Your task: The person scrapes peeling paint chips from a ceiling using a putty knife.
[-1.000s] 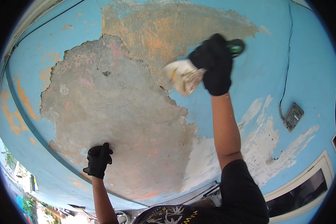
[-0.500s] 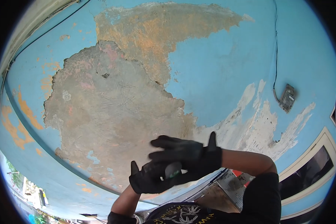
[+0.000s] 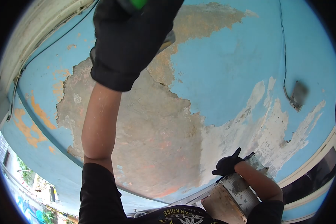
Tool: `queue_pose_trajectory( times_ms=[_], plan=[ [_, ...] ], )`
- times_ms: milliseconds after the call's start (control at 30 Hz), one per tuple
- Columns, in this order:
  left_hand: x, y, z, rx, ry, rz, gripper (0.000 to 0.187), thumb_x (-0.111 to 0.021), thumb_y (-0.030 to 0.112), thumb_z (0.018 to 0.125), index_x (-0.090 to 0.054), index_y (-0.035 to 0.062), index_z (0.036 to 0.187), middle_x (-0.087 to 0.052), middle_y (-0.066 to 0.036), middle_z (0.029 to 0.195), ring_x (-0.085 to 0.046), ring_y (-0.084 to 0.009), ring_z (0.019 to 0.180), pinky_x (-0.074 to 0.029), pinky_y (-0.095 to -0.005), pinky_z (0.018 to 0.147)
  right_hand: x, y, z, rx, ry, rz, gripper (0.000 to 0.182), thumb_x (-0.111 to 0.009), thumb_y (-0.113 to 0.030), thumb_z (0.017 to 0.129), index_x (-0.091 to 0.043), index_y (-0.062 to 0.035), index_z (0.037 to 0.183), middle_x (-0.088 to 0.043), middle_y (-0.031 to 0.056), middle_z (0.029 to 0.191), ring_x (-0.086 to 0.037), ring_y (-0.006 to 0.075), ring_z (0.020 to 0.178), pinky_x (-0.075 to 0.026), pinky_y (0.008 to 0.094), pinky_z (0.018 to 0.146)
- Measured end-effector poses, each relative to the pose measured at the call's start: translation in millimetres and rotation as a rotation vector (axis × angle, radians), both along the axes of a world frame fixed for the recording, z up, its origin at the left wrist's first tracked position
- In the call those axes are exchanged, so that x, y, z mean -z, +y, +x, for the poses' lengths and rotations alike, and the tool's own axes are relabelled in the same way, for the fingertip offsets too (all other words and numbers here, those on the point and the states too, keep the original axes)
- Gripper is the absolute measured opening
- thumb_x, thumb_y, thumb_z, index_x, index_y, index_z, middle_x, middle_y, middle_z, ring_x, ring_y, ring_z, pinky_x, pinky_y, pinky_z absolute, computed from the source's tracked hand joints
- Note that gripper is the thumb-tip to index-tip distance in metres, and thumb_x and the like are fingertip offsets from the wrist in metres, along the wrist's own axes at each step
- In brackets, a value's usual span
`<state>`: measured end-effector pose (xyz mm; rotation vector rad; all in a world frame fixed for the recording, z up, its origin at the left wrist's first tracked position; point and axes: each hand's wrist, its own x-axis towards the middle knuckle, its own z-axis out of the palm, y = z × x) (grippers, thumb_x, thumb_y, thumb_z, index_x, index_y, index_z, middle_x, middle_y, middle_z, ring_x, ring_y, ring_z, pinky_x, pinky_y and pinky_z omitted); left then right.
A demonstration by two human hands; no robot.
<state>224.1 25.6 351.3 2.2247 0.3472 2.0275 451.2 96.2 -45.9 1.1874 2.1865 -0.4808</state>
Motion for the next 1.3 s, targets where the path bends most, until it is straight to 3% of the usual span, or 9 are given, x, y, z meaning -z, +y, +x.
queue_pose_trajectory(
  times_ms=[233,433,633,700,867,1000,1067,1233,1300],
  plan=[
    [8.4,106.9,-9.2,-0.450,0.228,0.066,0.016,-0.072,0.024,0.092,-0.067,0.0082,0.093,-0.063,0.000,0.071,-0.058,-0.0088,0.061,-0.046,-0.0280,0.058,-2.0,-2.3,2.5,-0.027,0.103,0.029,0.071,-0.036,-0.065,0.095,-0.074,-0.0042,0.094,-0.070,0.0176,0.103,-0.063,0.0415,0.106,-0.002,0.0927,0.084],
    [10.6,81.1,9.3,-0.192,0.138,0.071,0.032,-0.074,0.036,0.087,-0.064,0.0075,0.078,-0.064,0.001,0.062,-0.063,-0.0114,0.060,-0.048,-0.0322,0.055,9.0,0.9,9.4,-0.035,0.179,0.049,0.070,-0.038,-0.063,0.094,-0.074,-0.0029,0.092,-0.070,0.0191,0.101,-0.063,0.0440,0.103,0.000,0.0930,0.082],
    [11.7,98.7,12.9,-0.562,0.310,0.194,0.022,-0.072,0.025,0.090,-0.064,0.0104,0.077,-0.062,0.000,0.060,-0.063,-0.0082,0.057,-0.047,-0.0278,0.053,4.3,0.0,10.4,-0.038,0.181,0.020,0.070,-0.041,-0.062,0.093,-0.073,0.0001,0.092,-0.069,0.0216,0.101,-0.063,0.0443,0.103,-0.006,0.0864,0.094],
    [13.5,78.1,19.4,-0.223,0.168,0.119,0.025,-0.074,0.026,0.088,-0.061,0.0089,0.076,-0.061,-0.001,0.060,-0.062,-0.0111,0.058,-0.048,-0.0321,0.055,10.6,4.8,11.7,-0.054,0.218,0.003,0.069,-0.042,-0.062,0.093,-0.072,0.0008,0.093,-0.069,0.0221,0.101,-0.063,0.0443,0.103,-0.009,0.0826,0.100],
    [24.8,107.4,12.3,-0.548,0.283,0.225,0.016,-0.070,0.016,0.092,-0.065,0.0087,0.079,-0.064,0.002,0.064,-0.063,-0.0072,0.061,-0.046,-0.0262,0.056,31.4,10.7,9.9,-0.063,0.185,0.023,0.071,-0.037,-0.065,0.094,-0.074,-0.0045,0.097,-0.069,0.0188,0.109,-0.060,0.0422,0.113,0.002,0.0930,0.082],
    [14.0,81.1,18.4,-0.378,0.177,0.245,0.019,-0.071,0.017,0.092,-0.063,0.0087,0.077,-0.063,0.002,0.064,-0.060,-0.0072,0.062,-0.046,-0.0271,0.057,17.6,7.0,11.8,-0.081,0.186,0.045,0.072,-0.038,-0.065,0.094,-0.074,-0.0022,0.096,-0.069,0.0200,0.106,-0.060,0.0438,0.112,0.002,0.0929,0.082],
    [12.4,100.6,14.3,-0.321,0.138,0.231,0.020,-0.072,0.017,0.091,-0.063,0.0087,0.076,-0.064,0.002,0.064,-0.060,-0.0075,0.061,-0.046,-0.0272,0.057,-6.5,-3.6,10.1,-0.063,0.164,0.040,0.068,-0.045,-0.061,0.091,-0.071,0.0004,0.105,-0.068,0.0218,0.111,-0.063,0.0384,0.110,-0.036,0.0562,0.107],
    [11.7,101.1,6.6,-0.466,0.227,0.244,0.009,-0.073,0.006,0.089,-0.065,0.0068,0.092,-0.066,-0.001,0.078,-0.064,-0.0132,0.063,-0.051,-0.0273,0.056,-8.1,-4.5,9.4,-0.064,0.156,0.050,0.068,-0.046,-0.061,0.090,-0.071,0.0010,0.106,-0.067,0.0214,0.115,-0.063,0.0380,0.110,-0.041,0.0542,0.103],
    [12.4,96.4,11.3,-0.212,0.065,0.063,0.009,-0.074,0.006,0.088,-0.065,0.0068,0.091,-0.065,-0.001,0.077,-0.063,-0.0117,0.063,-0.049,-0.0273,0.054,-13.0,-4.9,9.5,-0.089,0.125,0.095,0.067,-0.047,-0.060,0.090,-0.070,0.0011,0.106,-0.067,0.0211,0.115,-0.064,0.0378,0.109,-0.043,0.0528,0.101]
  ],
)
